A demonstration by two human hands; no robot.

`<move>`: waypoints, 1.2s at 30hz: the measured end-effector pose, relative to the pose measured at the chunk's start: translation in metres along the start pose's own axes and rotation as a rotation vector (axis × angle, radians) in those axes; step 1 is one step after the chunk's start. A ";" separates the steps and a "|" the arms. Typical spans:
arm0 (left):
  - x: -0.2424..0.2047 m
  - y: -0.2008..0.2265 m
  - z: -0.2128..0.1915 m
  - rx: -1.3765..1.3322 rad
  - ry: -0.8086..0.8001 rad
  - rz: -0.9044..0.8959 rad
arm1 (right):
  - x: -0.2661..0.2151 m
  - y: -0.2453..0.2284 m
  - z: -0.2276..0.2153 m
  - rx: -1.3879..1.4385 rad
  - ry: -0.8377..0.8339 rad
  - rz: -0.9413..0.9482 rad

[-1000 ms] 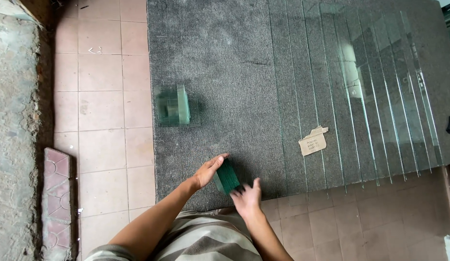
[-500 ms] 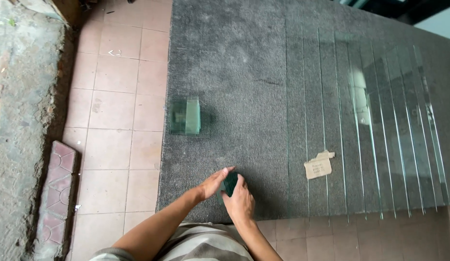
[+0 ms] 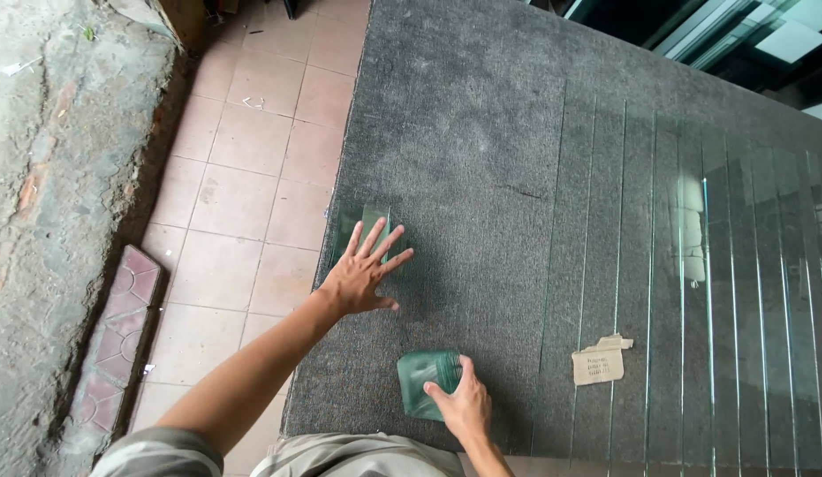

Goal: The person is picking up long, pre-scored glass strips from a table, snapping them into smaller sections by hand, and stacking the resulting pieces into a pile.

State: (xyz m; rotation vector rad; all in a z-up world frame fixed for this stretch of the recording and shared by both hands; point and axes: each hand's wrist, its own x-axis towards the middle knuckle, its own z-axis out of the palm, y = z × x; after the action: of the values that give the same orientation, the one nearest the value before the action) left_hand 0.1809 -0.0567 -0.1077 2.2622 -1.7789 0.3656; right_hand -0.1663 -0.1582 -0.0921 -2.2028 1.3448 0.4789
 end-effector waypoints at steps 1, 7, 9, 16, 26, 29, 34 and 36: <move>0.010 -0.005 -0.022 0.004 0.001 -0.003 | 0.001 0.000 -0.002 0.000 0.001 -0.005; 0.015 -0.040 -0.029 -0.097 -0.692 -0.108 | 0.007 0.009 -0.014 0.104 -0.088 0.062; 0.011 -0.054 -0.014 -0.095 -0.650 -0.076 | 0.017 0.021 -0.018 0.174 -0.145 -0.041; 0.036 -0.087 0.001 -0.057 -0.723 -0.101 | 0.054 0.060 -0.019 0.665 -0.402 0.078; 0.036 -0.076 0.002 -0.111 -0.719 -0.081 | 0.058 0.018 -0.023 1.241 -0.436 0.296; 0.035 -0.074 0.002 -0.046 -0.701 -0.054 | 0.072 -0.024 -0.055 1.277 -0.457 0.119; 0.041 -0.080 -0.021 -0.037 -0.638 -0.058 | 0.092 -0.110 -0.106 1.272 -0.460 -0.109; 0.054 -0.078 -0.071 -0.229 -0.776 -0.241 | 0.092 -0.154 -0.128 1.149 -0.417 -0.169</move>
State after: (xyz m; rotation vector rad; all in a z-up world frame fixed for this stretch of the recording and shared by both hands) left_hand 0.2652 -0.0640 -0.0248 2.5803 -1.6660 -0.8246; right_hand 0.0161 -0.2407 -0.0016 -1.1531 0.8387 0.0340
